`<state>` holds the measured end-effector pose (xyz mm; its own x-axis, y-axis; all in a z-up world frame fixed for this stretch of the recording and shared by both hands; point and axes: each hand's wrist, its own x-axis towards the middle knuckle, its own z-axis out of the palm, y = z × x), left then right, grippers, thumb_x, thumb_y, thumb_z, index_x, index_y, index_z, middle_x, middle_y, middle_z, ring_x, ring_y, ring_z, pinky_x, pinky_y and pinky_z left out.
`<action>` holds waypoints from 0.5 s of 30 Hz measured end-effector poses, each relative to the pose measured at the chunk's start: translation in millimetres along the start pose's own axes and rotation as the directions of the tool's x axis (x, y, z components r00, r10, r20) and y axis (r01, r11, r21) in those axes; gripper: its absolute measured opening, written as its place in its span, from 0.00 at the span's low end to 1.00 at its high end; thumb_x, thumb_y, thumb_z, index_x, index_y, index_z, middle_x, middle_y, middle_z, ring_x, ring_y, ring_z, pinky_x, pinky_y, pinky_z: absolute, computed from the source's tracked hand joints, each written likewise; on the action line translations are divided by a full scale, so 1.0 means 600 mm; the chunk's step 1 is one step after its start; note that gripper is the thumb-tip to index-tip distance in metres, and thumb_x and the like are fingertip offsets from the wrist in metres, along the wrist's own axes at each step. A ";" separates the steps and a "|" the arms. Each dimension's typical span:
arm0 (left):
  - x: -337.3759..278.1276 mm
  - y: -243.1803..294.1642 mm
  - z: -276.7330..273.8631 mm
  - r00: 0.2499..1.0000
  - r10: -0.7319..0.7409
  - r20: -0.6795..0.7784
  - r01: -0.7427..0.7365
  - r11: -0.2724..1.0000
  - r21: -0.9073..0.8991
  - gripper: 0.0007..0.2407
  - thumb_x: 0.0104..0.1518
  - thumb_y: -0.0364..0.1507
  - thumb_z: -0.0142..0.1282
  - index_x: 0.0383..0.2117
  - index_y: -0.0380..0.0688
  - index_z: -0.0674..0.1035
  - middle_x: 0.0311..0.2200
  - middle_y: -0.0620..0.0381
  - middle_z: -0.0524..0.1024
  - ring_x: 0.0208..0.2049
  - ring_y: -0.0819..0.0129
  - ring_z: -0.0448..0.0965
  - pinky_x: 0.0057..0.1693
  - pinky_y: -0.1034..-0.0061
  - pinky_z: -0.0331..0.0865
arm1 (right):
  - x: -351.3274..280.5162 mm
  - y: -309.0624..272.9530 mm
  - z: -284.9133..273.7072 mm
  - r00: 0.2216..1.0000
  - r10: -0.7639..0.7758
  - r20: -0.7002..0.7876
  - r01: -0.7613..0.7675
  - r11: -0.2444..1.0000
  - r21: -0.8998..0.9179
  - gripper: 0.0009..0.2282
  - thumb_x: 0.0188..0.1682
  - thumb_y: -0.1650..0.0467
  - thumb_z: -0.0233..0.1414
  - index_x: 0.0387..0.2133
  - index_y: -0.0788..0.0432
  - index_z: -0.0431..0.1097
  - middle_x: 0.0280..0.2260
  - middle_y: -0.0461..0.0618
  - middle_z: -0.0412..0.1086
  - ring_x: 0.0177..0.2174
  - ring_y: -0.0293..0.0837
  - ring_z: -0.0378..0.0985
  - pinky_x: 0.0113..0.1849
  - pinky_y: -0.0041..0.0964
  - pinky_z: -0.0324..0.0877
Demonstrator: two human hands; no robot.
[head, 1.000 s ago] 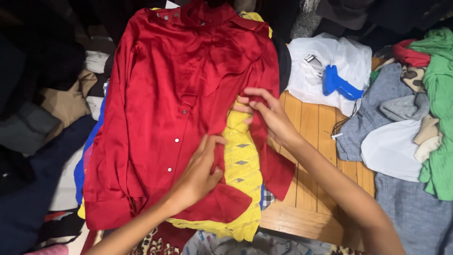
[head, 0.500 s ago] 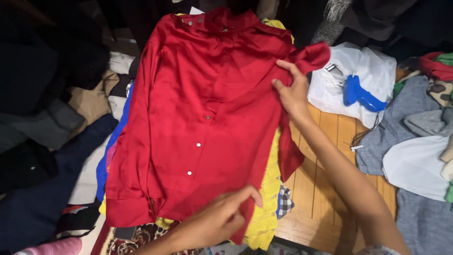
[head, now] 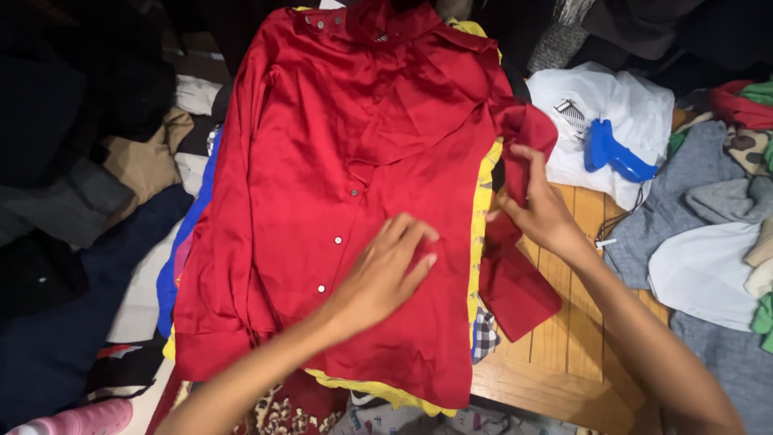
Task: The person uses a hot glue gun to attach a striped fabric tag to the collar of a red shirt, then smooths the shirt out. They repeat the process by gluing a tag onto a green top and smoothing it out as well.
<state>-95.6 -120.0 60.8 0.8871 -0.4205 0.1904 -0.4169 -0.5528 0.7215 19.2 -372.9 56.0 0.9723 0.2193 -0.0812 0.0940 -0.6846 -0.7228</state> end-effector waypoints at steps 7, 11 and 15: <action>0.069 0.069 0.039 0.998 0.032 0.058 -0.012 0.948 -0.317 0.21 0.60 0.33 0.55 0.55 0.32 0.68 0.51 0.31 0.72 0.58 0.32 0.71 0.61 0.46 0.65 | -0.053 -0.039 -0.049 0.999 0.025 -0.021 -0.008 0.816 0.577 0.17 0.53 0.80 0.40 0.56 0.60 0.60 0.53 0.63 0.67 0.41 0.61 0.81 0.23 0.57 0.81; 0.066 0.101 0.085 0.993 0.031 0.116 0.050 0.766 -0.641 0.34 0.57 0.43 0.55 0.61 0.25 0.61 0.59 0.21 0.63 0.64 0.25 0.60 0.67 0.40 0.55 | -0.071 -0.054 -0.048 0.992 -0.097 -0.083 0.126 0.650 0.749 0.22 0.51 0.80 0.41 0.61 0.62 0.55 0.61 0.62 0.60 0.48 0.60 0.77 0.32 0.60 0.81; 0.045 0.075 0.132 0.999 0.049 0.001 -0.037 0.769 -0.639 0.22 0.60 0.31 0.57 0.54 0.26 0.67 0.47 0.23 0.71 0.55 0.20 0.68 0.60 0.41 0.66 | -0.070 -0.066 -0.047 0.990 -0.102 -0.100 0.140 0.545 0.827 0.25 0.50 0.81 0.42 0.63 0.62 0.53 0.60 0.60 0.61 0.49 0.51 0.76 0.43 0.49 0.81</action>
